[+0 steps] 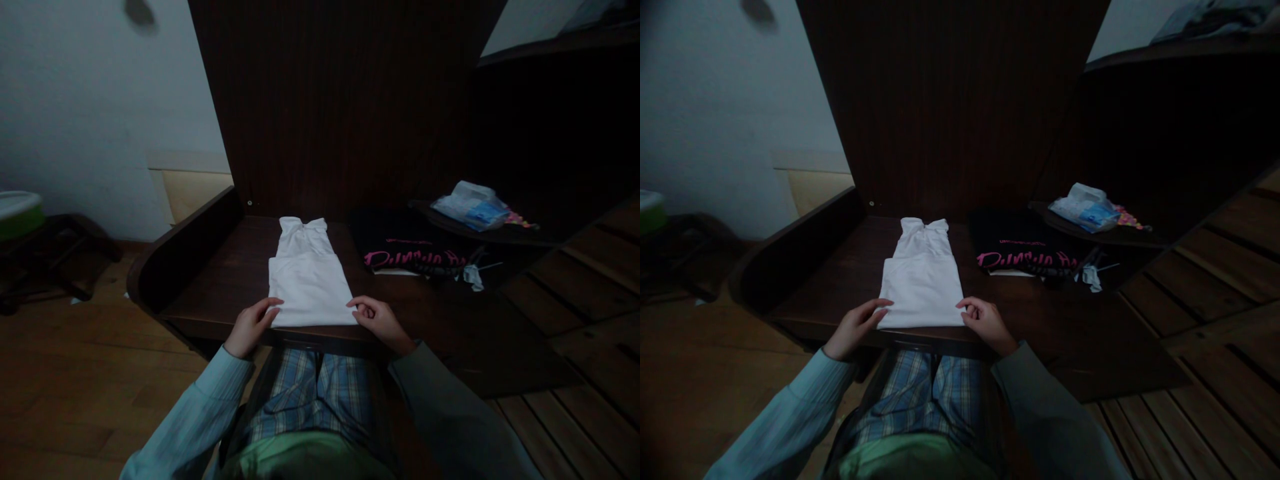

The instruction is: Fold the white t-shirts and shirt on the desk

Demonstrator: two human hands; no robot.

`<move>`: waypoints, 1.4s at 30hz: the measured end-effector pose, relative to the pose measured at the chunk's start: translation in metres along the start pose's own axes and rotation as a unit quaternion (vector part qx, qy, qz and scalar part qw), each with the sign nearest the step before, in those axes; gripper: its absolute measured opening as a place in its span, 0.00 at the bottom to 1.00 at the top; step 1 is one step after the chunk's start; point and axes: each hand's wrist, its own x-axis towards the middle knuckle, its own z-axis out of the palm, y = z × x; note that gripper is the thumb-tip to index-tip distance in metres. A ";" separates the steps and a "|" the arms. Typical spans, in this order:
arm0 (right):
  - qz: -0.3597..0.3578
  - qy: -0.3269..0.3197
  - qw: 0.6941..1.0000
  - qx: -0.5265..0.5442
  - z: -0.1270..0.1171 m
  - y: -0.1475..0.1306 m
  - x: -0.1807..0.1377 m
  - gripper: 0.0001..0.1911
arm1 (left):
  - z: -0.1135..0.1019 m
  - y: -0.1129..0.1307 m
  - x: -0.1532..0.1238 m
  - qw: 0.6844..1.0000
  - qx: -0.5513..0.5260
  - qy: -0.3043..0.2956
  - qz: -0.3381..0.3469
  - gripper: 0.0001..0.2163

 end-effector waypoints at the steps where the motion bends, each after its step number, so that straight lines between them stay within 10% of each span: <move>1: -0.003 -0.009 1.000 -0.006 0.000 -0.001 0.000 0.09 | 0.000 0.002 -0.001 1.000 0.009 -0.005 0.000 0.15; 19: 0.013 0.022 0.999 0.024 0.001 -0.001 0.002 0.12 | -0.028 -0.015 0.058 0.974 -0.183 -0.023 -0.129 0.31; 26: -0.043 0.009 0.998 -0.034 0.000 -0.021 0.047 0.14 | -0.026 -0.021 0.115 0.987 -0.153 -0.019 -0.043 0.25; 33: -0.052 0.132 0.963 -0.230 0.024 -0.014 0.107 0.19 | -0.012 -0.031 0.126 0.985 -0.172 0.006 -0.001 0.21; 42: -0.028 0.204 0.970 -0.125 0.027 0.013 0.116 0.10 | -0.016 -0.030 0.124 0.981 -0.190 0.042 0.019 0.20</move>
